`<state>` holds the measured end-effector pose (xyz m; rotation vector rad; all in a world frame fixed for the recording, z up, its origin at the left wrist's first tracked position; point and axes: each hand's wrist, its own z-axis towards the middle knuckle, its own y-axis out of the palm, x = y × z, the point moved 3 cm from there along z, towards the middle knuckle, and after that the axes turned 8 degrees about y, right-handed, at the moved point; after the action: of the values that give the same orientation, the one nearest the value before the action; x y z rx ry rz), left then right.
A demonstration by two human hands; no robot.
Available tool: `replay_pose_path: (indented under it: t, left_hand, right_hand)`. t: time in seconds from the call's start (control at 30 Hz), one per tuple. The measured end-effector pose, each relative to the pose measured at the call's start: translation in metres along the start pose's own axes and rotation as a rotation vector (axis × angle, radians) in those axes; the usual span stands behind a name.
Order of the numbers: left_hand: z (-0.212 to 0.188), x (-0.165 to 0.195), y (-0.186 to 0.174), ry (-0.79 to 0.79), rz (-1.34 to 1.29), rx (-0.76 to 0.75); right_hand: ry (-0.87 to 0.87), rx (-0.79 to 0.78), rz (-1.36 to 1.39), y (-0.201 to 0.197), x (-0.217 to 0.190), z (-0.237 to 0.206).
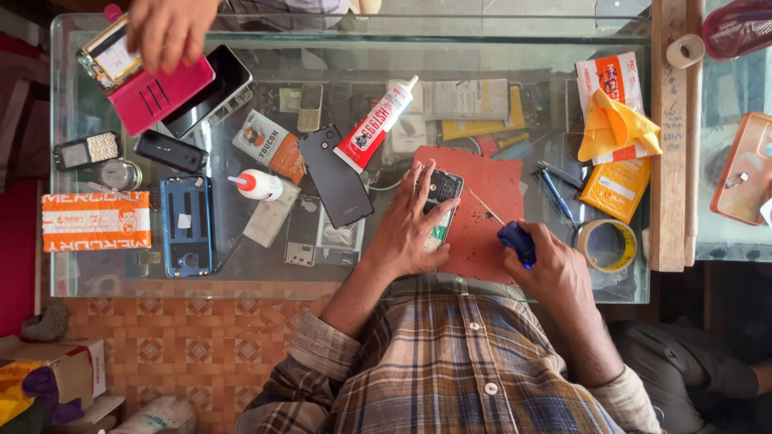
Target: The person repairs a disassembled smartphone on a red mat, using a screwdriver to unscrew and adjust internal components, applying adhesive from a tube, and prying at the phone's internals. They reposition the phone and continue working on its internal parts with the screwdriver throughout the episode.
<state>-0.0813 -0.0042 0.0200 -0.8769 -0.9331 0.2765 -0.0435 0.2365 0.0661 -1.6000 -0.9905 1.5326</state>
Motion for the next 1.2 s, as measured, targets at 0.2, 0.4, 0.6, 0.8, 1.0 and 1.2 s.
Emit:
replay_pose_path:
  t: [0.2, 0.4, 0.6, 0.8, 1.0, 1.2]
  left_hand:
    - [0.0, 0.002, 0.003, -0.026, 0.009, 0.012]
    - [0.001, 0.001, 0.01, -0.029, 0.067, 0.067]
    - [0.004, 0.004, 0.012, -0.062, 0.092, 0.027]
    - [0.007, 0.006, 0.01, -0.054, 0.111, 0.006]
    - [0.007, 0.004, 0.006, -0.057, 0.053, -0.005]
    - [0.007, 0.002, 0.006, -0.043, 0.048, -0.026]
  right_hand:
    - [0.023, -0.016, -0.079, 0.0, 0.001, 0.004]
    - [0.036, -0.048, -0.116, 0.001, 0.0, 0.004]
    - [0.055, -0.035, -0.112, 0.002, -0.003, 0.006]
    - [0.033, -0.04, -0.129, 0.002, 0.002, 0.013]
    - [-0.013, -0.049, -0.152, -0.002, 0.007, 0.022]
    - [-0.075, -0.051, -0.148, -0.003, 0.009, 0.032]
